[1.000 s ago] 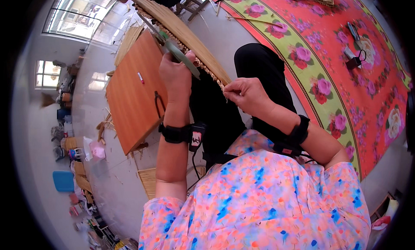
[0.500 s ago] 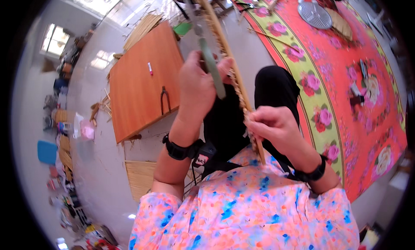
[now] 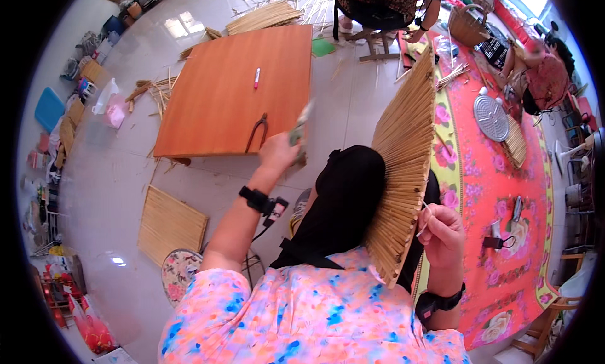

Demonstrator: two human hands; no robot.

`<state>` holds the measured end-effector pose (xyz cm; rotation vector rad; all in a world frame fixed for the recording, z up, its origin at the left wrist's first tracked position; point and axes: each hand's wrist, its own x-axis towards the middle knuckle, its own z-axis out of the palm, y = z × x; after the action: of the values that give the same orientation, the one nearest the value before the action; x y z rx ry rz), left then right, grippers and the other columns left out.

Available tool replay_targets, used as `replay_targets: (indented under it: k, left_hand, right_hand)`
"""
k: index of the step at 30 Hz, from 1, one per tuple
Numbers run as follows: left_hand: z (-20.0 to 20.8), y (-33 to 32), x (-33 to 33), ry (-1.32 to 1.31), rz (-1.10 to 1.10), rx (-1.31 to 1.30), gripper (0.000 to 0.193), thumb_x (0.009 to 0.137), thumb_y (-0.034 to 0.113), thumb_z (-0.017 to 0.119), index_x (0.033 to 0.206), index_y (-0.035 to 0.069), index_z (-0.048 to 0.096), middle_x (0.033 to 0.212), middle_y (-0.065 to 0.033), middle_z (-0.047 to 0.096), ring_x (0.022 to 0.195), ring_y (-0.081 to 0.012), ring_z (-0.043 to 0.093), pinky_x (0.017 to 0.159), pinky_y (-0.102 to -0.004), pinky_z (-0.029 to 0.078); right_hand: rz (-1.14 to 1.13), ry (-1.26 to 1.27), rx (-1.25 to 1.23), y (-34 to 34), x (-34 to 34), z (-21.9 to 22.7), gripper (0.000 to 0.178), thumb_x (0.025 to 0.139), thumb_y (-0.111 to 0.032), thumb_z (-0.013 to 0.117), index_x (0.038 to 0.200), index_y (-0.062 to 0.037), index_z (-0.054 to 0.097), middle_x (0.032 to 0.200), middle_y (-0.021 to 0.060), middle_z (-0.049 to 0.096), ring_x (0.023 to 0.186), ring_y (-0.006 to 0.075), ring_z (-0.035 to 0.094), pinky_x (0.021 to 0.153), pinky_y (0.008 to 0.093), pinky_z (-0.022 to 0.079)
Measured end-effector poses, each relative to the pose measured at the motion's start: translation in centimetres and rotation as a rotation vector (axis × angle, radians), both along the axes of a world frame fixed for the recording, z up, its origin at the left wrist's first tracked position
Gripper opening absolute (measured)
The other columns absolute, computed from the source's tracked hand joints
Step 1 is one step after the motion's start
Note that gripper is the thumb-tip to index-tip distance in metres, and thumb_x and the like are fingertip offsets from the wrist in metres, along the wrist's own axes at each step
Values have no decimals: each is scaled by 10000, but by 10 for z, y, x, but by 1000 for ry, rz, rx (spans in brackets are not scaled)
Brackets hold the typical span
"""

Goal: The person joins narrow wooden slats together using thread and a needle, occasionally using pliers to pull the needle through and shears to trim excess thread.

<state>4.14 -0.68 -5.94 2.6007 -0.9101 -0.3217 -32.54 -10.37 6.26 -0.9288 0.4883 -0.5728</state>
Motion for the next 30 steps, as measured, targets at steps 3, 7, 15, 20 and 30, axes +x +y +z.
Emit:
replay_targets:
  k: [3, 7, 15, 20, 30]
  left_hand:
    - [-26, 19, 26, -24, 99, 145, 429, 820, 449, 637, 959, 47, 694, 937, -207, 689, 900, -380, 666, 767, -486, 527]
    - [-56, 31, 43, -57, 162, 158, 405, 803, 392, 687, 961, 20, 676, 939, -219, 690, 915, -374, 673, 782, -479, 533]
    - [-74, 12, 51, -104, 91, 252, 432, 804, 319, 715, 1049, -11, 583, 1011, -224, 680, 981, -381, 659, 827, -469, 533]
    - [-57, 2, 55, -145, -12, 377, 394, 807, 315, 713, 1059, 27, 619, 1029, -201, 682, 991, -375, 657, 829, -464, 532]
    - [90, -25, -101, 436, -567, -612, 564, 842, 167, 691, 1342, 29, 469, 1236, -128, 557, 1159, -234, 555, 806, -304, 523]
  right_hand:
    - [-31, 2, 28, -9, 4, 0, 95, 898, -56, 603, 874, 23, 652, 773, 54, 627, 554, 64, 534, 502, 191, 432]
    - [25, 54, 7, -23, 15, 4, 117, 897, -103, 633, 903, 12, 653, 774, 33, 633, 590, 66, 549, 537, 187, 432]
    - [52, 190, -26, -27, 24, 21, 99, 914, -121, 610, 875, -30, 622, 756, 9, 626, 609, 55, 571, 566, 179, 453]
    - [31, 176, -28, -25, 22, 18, 94, 908, -134, 626, 878, -46, 634, 765, -6, 630, 615, 51, 572, 570, 181, 450]
    - [-76, 276, -76, -18, 21, 10, 112, 913, -152, 585, 860, -58, 617, 948, 48, 641, 830, 81, 603, 677, 204, 474]
